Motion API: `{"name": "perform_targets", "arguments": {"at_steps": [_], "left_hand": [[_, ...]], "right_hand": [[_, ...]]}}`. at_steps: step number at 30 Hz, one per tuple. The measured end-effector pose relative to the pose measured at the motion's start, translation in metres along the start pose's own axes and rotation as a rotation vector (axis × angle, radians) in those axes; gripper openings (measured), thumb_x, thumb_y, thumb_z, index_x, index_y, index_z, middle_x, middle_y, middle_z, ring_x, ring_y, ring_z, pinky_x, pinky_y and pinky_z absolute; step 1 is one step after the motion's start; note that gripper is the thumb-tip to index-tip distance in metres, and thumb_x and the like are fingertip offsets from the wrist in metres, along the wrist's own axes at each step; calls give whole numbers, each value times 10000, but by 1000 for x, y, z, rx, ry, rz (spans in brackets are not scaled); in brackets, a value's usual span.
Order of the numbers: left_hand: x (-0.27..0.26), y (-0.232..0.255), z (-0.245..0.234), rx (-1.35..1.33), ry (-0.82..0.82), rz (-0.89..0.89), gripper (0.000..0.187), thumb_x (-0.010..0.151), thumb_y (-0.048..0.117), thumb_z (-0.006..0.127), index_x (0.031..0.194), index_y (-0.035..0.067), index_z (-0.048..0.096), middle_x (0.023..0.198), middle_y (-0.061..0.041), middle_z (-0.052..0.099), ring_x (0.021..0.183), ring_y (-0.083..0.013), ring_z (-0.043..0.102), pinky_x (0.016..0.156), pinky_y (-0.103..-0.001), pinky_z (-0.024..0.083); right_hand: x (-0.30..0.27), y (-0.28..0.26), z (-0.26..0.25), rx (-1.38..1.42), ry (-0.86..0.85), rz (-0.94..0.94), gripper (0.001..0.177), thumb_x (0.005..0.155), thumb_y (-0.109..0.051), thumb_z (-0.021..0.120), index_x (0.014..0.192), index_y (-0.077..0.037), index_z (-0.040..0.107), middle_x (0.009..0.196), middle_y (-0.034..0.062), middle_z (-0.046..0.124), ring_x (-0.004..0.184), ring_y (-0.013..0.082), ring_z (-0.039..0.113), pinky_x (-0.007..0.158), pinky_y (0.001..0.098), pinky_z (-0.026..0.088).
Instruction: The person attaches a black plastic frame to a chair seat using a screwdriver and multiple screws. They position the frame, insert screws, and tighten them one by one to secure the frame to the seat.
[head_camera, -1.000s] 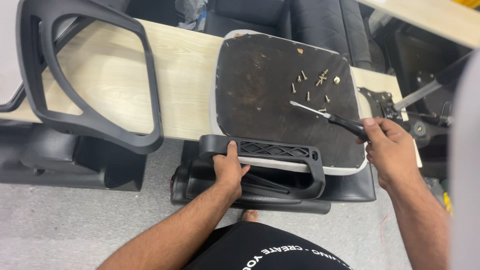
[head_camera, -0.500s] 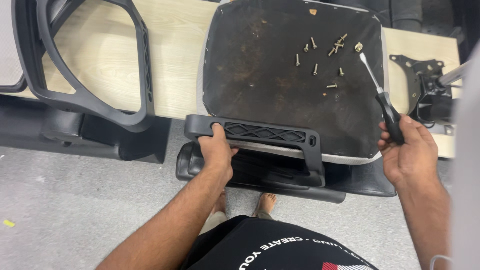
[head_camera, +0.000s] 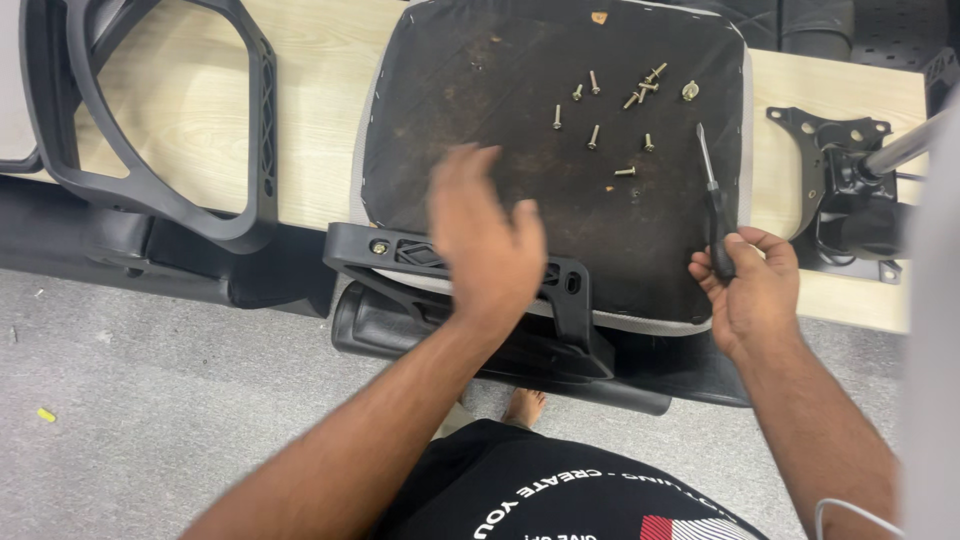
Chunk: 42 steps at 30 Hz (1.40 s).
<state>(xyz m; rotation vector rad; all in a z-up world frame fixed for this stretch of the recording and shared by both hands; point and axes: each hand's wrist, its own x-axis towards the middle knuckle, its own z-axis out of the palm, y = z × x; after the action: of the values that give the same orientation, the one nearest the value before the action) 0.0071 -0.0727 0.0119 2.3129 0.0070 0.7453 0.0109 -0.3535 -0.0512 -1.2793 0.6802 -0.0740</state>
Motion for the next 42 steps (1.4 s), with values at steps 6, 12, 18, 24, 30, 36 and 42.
{"name": "perform_targets", "arguments": {"at_steps": [6,12,18,24,30,36,42], "left_hand": [[42,15,97,-76,-537,71,358,929,143,690,1284,159,642,1234,-73,644,1120,-314,638,960,-444,544],[59,9,152,156,-686,189,218,916,198,691,1131,177,726,1166,-50,646,1063,-284,636,902,-441,539],[44,4,144,-274,-495,75,130,918,132,732,1048,126,726,973,-23,703,939,-231,712,810,-371,581],[33,10,123,-406,-433,-32,157,928,91,737,1071,142,699,939,21,692,857,-102,704,766,-255,610],[20,8,95,-461,-423,-149,151,909,103,767,1053,117,723,908,16,682,829,-83,664,747,-248,596],[-2,-3,57,-510,-399,-219,170,892,87,773,1058,96,739,884,11,703,808,-81,661,731,-253,578],[-32,-16,17,-337,-434,42,95,971,165,736,1058,135,759,1004,23,765,928,-132,718,841,-312,576]], "right_hand": [[4,11,3,-30,-9,-53,295,1037,-109,583,1292,-81,439,1102,120,591,836,185,659,748,329,607],[-1,10,5,-66,-1,-58,317,1029,-117,577,1303,-69,424,1094,123,608,844,173,666,766,321,604],[-8,2,10,-100,7,-58,312,1031,-114,566,1302,-55,423,1079,129,603,851,168,667,777,321,608],[-13,-4,15,-141,20,-47,312,1038,-113,553,1308,-57,409,1085,128,598,865,162,669,795,317,615],[-23,-7,15,-130,-7,-21,371,1015,-70,557,1353,-47,406,1091,121,588,880,159,672,801,304,619],[-38,3,10,-183,-10,-42,374,999,-38,580,1353,-25,457,1078,116,594,885,159,671,772,283,610],[-56,12,8,-219,45,-41,381,990,-45,594,1348,-29,461,1075,109,605,876,154,677,739,271,610]]}}
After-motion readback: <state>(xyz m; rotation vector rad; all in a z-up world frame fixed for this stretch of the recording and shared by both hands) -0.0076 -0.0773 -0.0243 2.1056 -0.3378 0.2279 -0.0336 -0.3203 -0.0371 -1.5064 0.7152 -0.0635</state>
